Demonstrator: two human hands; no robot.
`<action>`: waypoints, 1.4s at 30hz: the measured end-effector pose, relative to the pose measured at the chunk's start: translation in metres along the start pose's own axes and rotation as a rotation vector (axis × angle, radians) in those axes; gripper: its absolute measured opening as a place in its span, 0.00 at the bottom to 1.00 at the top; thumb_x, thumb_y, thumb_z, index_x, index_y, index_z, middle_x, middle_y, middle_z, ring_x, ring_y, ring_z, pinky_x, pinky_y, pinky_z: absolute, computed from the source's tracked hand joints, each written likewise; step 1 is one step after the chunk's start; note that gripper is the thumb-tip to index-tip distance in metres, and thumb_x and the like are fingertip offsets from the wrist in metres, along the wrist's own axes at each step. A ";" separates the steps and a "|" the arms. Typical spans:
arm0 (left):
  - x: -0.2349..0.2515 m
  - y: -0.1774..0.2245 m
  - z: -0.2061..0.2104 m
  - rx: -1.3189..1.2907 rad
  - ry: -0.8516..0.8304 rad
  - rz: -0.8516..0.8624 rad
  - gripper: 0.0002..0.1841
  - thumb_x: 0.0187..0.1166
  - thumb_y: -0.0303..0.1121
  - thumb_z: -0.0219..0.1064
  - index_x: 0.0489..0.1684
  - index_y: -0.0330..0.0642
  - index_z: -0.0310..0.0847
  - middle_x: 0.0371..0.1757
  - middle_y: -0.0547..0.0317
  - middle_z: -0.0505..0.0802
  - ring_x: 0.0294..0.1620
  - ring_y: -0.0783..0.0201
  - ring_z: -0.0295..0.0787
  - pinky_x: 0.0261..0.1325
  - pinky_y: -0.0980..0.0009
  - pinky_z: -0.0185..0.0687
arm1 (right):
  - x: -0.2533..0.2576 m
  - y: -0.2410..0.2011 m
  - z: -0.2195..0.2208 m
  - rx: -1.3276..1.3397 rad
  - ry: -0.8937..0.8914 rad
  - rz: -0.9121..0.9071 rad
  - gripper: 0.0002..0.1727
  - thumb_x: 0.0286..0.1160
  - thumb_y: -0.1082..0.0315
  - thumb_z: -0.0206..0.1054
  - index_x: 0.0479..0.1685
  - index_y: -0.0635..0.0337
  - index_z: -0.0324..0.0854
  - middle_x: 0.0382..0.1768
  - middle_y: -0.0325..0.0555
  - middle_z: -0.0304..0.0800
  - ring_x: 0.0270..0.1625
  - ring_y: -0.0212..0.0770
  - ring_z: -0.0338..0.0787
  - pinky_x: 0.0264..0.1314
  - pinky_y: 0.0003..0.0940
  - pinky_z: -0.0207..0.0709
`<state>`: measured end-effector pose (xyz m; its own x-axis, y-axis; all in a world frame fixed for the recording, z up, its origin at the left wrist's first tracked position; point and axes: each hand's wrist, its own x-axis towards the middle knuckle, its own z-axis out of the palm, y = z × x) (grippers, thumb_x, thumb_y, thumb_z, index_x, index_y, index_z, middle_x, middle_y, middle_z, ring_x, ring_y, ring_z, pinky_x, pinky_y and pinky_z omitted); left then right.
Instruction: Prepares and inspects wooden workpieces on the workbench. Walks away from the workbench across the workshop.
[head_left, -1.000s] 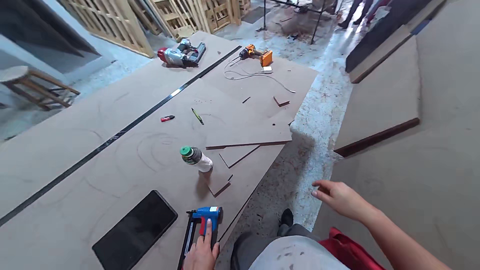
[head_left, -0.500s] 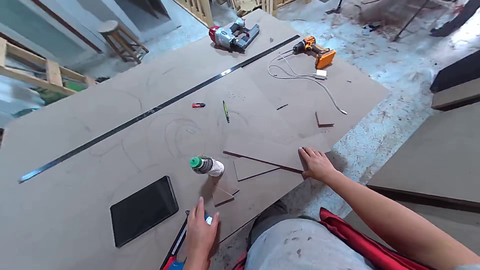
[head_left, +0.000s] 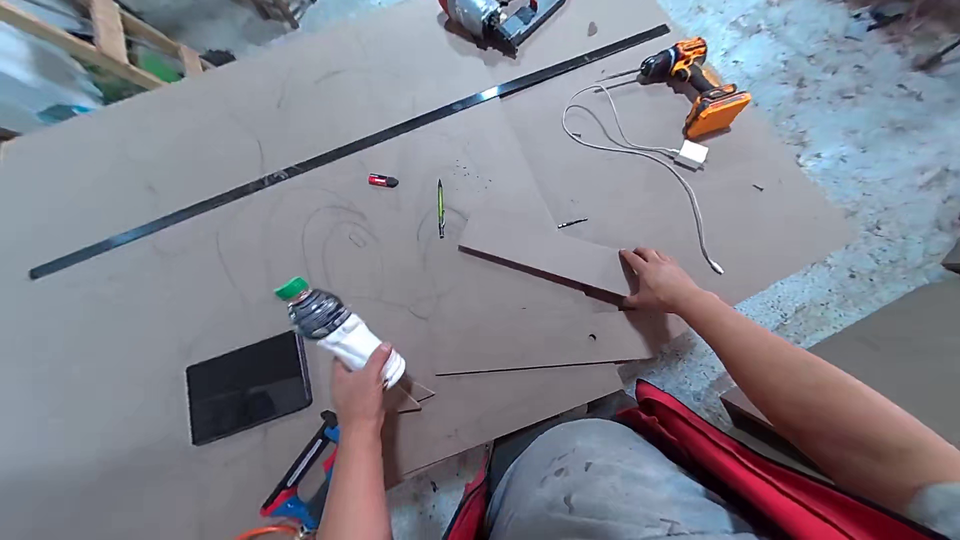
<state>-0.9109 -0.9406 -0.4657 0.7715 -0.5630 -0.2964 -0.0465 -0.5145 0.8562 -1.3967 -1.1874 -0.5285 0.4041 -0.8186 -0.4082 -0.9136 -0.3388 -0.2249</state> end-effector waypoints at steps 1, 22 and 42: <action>-0.017 0.004 -0.008 -0.030 -0.028 -0.008 0.38 0.72 0.41 0.77 0.80 0.34 0.65 0.55 0.43 0.92 0.49 0.53 0.95 0.54 0.50 0.93 | 0.006 0.003 -0.002 0.023 -0.028 -0.016 0.67 0.36 0.37 0.89 0.91 0.46 0.62 0.78 0.60 0.74 0.76 0.65 0.77 0.73 0.66 0.73; -0.148 0.085 -0.063 -0.987 -0.336 0.250 0.30 0.63 0.50 0.82 0.65 0.46 0.87 0.62 0.47 0.93 0.56 0.57 0.94 0.60 0.65 0.89 | -0.047 0.021 -0.063 1.339 -0.575 0.029 0.37 0.86 0.29 0.39 0.50 0.52 0.80 0.28 0.33 0.81 0.24 0.27 0.77 0.28 0.23 0.73; 0.036 -0.021 0.054 0.019 0.210 0.028 0.54 0.54 0.25 0.88 0.86 0.32 0.56 0.75 0.36 0.81 0.77 0.50 0.80 0.79 0.53 0.77 | -0.073 0.034 0.001 0.086 0.080 0.059 0.40 0.67 0.42 0.75 0.82 0.46 0.76 0.79 0.49 0.77 0.79 0.54 0.78 0.80 0.61 0.71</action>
<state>-0.9162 -0.9850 -0.5174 0.8851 -0.4310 -0.1757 -0.0804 -0.5134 0.8544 -1.4576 -1.1385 -0.5078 0.3416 -0.8717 -0.3514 -0.9269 -0.2507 -0.2792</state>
